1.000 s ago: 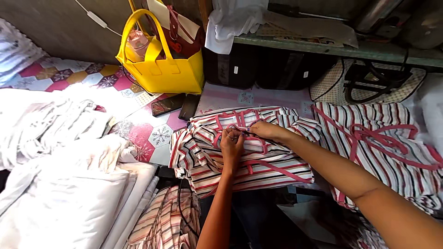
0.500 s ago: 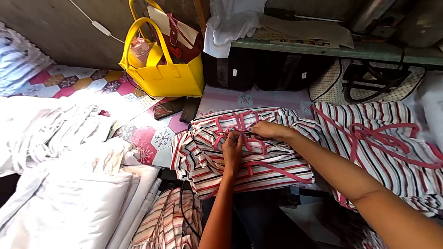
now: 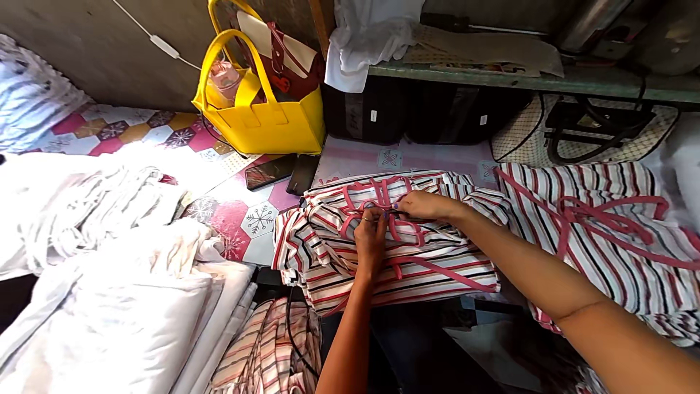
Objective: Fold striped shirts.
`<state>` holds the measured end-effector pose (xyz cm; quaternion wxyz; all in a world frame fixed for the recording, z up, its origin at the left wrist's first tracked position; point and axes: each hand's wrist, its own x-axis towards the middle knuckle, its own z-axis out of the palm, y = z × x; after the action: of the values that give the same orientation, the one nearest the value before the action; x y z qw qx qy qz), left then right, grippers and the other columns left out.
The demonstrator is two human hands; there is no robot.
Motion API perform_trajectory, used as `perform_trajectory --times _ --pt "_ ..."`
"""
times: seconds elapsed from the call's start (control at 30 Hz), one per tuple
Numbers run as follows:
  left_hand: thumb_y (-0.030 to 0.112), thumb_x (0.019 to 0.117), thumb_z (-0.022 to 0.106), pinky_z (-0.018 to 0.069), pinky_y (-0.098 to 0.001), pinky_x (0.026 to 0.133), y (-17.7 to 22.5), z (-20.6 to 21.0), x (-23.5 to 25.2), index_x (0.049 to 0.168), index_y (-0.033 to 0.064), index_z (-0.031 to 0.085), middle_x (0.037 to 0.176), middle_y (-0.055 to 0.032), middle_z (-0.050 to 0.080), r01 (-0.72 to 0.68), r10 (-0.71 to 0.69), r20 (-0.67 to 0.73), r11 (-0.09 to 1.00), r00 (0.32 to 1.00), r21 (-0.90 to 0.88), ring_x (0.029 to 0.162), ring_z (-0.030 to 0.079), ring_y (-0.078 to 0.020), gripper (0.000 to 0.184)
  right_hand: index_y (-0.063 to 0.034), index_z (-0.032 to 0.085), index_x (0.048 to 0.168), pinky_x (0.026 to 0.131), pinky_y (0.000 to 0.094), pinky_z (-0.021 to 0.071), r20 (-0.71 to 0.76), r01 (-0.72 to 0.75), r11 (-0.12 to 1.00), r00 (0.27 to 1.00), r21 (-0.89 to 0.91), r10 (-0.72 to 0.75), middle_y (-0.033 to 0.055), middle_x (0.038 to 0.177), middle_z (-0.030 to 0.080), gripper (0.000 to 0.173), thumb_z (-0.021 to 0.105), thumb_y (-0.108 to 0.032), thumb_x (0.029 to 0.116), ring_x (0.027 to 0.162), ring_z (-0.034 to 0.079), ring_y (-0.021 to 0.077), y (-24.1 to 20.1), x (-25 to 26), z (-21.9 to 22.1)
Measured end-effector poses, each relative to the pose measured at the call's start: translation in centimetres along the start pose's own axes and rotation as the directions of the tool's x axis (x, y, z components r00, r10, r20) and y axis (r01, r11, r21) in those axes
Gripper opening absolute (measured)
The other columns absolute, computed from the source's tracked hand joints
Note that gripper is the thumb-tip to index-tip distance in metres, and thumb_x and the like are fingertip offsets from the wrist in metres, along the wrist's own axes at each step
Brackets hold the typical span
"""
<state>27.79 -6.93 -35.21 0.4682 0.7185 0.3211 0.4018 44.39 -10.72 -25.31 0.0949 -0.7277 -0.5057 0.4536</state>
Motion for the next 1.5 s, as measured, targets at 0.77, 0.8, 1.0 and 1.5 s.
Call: perform_trajectory --times 0.77,0.8,1.0,1.5 --pt "0.002 0.1009 0.052 0.0555 -0.0464 0.091 10.3 0.9 4.8 0.112 -0.0083 0.071 0.110 -0.0230 0.072 -0.200 0.058 0.442 0.938 0.895 0.282 0.099 0.071 -0.0315 0.024 -0.0042 0.077 0.113 0.095 0.0611 0.0504 -0.629 0.109 0.991 0.765 -0.083 -0.137 0.0160 0.117 0.072 0.022 0.062 -0.011 0.0977 0.108 0.068 0.0362 9.9 -1.9 1.0" --pt "0.002 0.1016 0.053 0.0550 -0.0473 0.091 9.3 2.2 7.4 0.109 -0.0086 0.071 0.111 -0.0237 0.070 -0.177 0.042 0.393 0.933 0.918 0.312 0.099 0.070 -0.0322 0.023 -0.0037 0.077 0.113 0.093 0.0606 0.0517 -0.639 0.127 0.984 0.749 -0.121 -0.175 0.0159 0.118 0.073 0.023 0.060 -0.010 0.0983 0.107 0.070 0.0363 10.0 -2.1 1.7" --pt "0.039 0.0993 0.065 0.0452 -0.0670 0.100 2.6 10.3 15.1 0.114 -0.0077 0.068 0.126 -0.0322 0.062 -0.022 -0.460 0.460 0.688 0.760 0.726 0.125 0.057 -0.0487 0.048 -0.0050 0.076 0.105 0.075 0.0590 0.0556 -0.628 0.163 0.939 0.706 -0.303 -0.326 0.0144 0.110 0.074 0.018 0.061 -0.011 0.0965 0.091 0.073 0.0359 11.1 -1.5 3.5" --pt "0.005 0.1043 0.055 0.0505 -0.0296 0.069 3.6 6.6 14.6 0.110 -0.0067 0.062 0.086 -0.0093 0.064 0.212 -0.239 0.404 0.971 0.883 0.111 0.071 0.057 -0.0110 0.016 -0.0026 0.075 0.108 0.075 0.0566 0.0562 -0.626 0.206 0.933 0.696 -0.295 -0.352 0.0169 0.113 0.073 0.020 0.063 -0.009 0.0944 0.091 0.073 0.0368 10.7 -2.2 3.6"
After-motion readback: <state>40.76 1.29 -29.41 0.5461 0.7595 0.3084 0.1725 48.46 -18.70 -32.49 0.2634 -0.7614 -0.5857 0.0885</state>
